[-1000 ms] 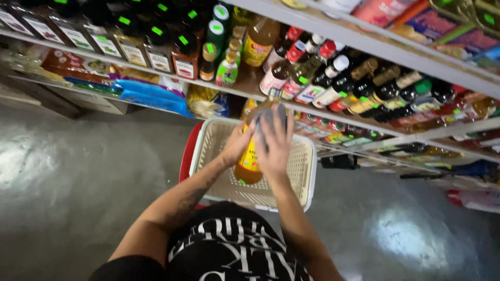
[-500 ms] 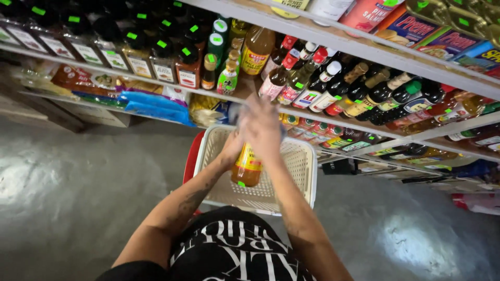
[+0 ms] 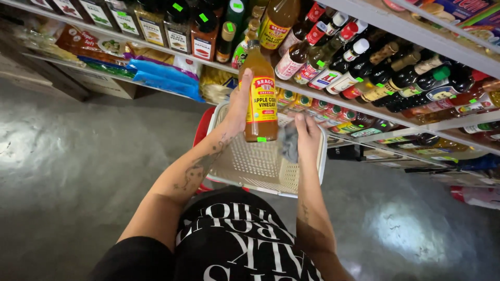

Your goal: Selecting various bottles of sauces and vinegars from a grocery shelf and placing them in a basket, while wiping some down.

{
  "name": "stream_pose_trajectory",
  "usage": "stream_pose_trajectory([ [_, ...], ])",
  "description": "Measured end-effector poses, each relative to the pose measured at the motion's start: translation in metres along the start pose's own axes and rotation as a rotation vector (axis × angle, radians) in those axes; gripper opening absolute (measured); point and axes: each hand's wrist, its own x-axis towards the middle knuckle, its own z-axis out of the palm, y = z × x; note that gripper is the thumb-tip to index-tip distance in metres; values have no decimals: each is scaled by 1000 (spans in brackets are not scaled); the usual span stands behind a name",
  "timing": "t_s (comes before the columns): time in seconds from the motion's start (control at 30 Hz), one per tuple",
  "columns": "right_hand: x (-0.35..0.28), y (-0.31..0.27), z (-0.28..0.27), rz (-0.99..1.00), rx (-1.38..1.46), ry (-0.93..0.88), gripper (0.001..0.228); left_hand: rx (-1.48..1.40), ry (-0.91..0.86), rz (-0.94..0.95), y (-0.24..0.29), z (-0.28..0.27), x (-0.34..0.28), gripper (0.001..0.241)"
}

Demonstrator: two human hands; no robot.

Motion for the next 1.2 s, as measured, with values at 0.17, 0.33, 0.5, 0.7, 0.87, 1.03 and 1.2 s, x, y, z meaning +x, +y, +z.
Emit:
stream_pose_trajectory([
  [0.17, -31, -46, 8, 46, -310, -3, 17, 56, 141, -6, -3, -3, 8, 75],
  [0.33, -58, -84, 42, -206, -553, -115, 18, 59, 147, 44, -5, 2, 8, 71],
  [0.5, -66, -79, 62, -125, -655, -57, 30, 101, 160, 95, -14, -3, 11, 67],
  [0.7, -53, -49, 41, -212, -518, -110, 16, 140, 81, 181, -23, -12, 10, 63],
  [0.87, 8, -88, 13, -68, -647, -201, 16, 464, 34, 187, -18, -16, -8, 76],
  [1.03, 49, -132, 33, -93, -915, -432, 18, 721, 106, 104, -25, -22, -12, 99],
  [1.2, 66, -143, 50, -157, -1121, -607, 18, 799, 146, 29, -25, -19, -17, 110],
])
